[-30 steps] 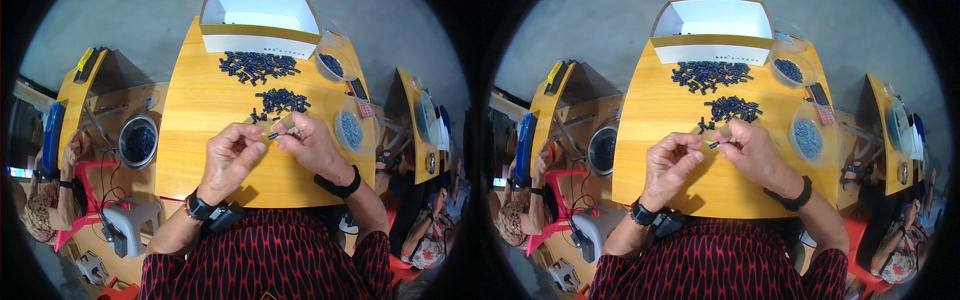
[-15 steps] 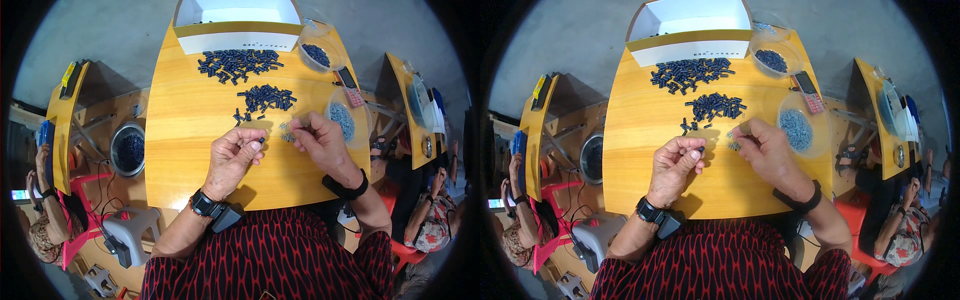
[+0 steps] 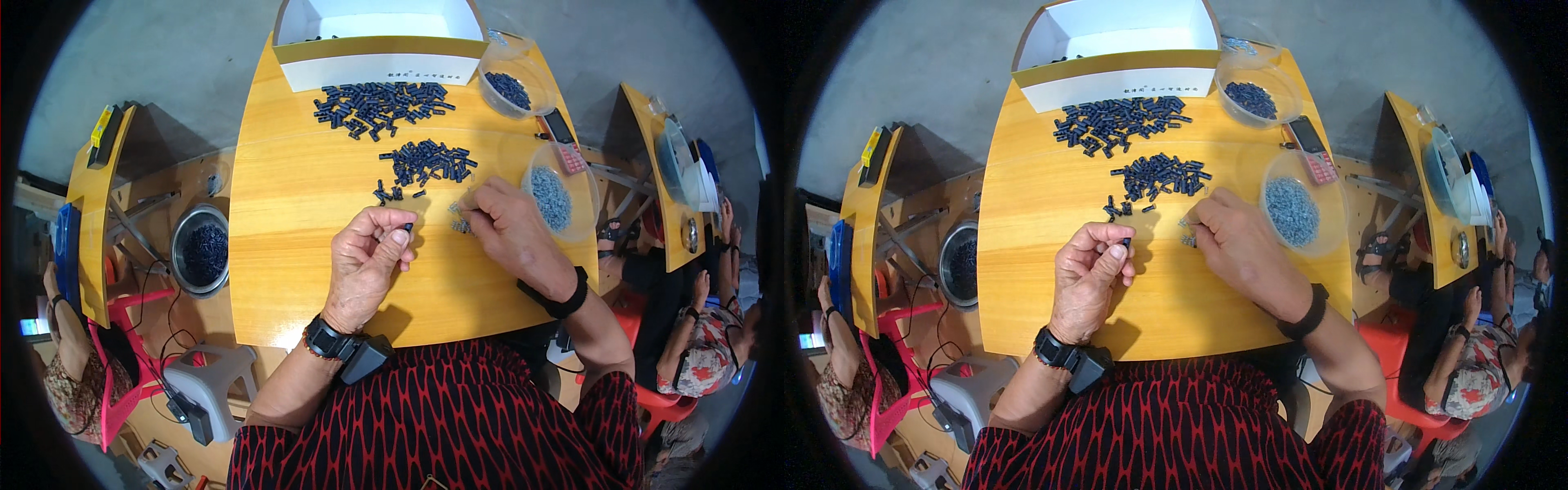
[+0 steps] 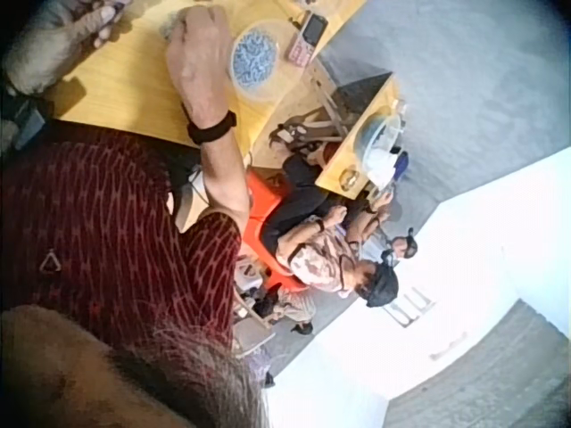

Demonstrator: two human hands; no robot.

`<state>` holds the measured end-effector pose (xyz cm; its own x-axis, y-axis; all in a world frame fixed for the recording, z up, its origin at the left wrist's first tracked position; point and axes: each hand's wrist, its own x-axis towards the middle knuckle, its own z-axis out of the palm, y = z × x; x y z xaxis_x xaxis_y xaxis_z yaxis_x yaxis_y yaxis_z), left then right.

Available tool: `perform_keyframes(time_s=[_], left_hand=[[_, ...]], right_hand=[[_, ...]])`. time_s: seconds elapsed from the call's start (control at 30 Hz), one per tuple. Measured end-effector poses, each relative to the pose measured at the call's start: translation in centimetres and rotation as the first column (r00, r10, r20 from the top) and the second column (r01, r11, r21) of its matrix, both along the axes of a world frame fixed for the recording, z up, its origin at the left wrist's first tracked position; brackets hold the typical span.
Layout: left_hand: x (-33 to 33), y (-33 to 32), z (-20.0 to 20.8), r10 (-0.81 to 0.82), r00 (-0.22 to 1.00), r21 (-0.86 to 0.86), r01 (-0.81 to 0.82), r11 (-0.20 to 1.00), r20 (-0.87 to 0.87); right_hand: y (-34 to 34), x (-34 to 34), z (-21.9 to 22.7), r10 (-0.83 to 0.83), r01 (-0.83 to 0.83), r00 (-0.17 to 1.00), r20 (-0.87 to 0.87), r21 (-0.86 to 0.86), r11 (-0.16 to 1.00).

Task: Assembling small blue rubber components by inserting silver metal bits into them.

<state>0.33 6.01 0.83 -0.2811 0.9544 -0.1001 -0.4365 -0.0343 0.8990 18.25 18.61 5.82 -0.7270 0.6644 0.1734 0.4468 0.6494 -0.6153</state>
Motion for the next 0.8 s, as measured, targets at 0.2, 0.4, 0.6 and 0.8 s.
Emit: perform_keyframes(time_s=[0.2,0.4,0.6,0.8], left_hand=[[0.1,0.0,0.0,0.011,1.0,0.006,-0.011,1.0,0.001],[0.1,-0.1,-0.1,0.006,1.0,-0.012,-0.006,1.0,0.007],[0.1,-0.1,-0.2,0.005,1.0,0.01,-0.005,1.0,-0.005],[0.1,-0.1,-0.3,0.006,1.0,0.037,-0.007,0.999,0.018]], right_hand=[[0.1,-0.9,-0.7,0.026,-0.027,0.999,0.029,0.038,0.999],[0.2,-1.3,-0.8,0.053,-0.063,0.994,0.1,0.092,0.994],[0.2,-2.0,-0.9,0.075,-0.085,0.986,0.148,0.064,0.994],[0.2,-2.1,-0.9,0.099,-0.113,0.981,0.165,0.078,0.99]])
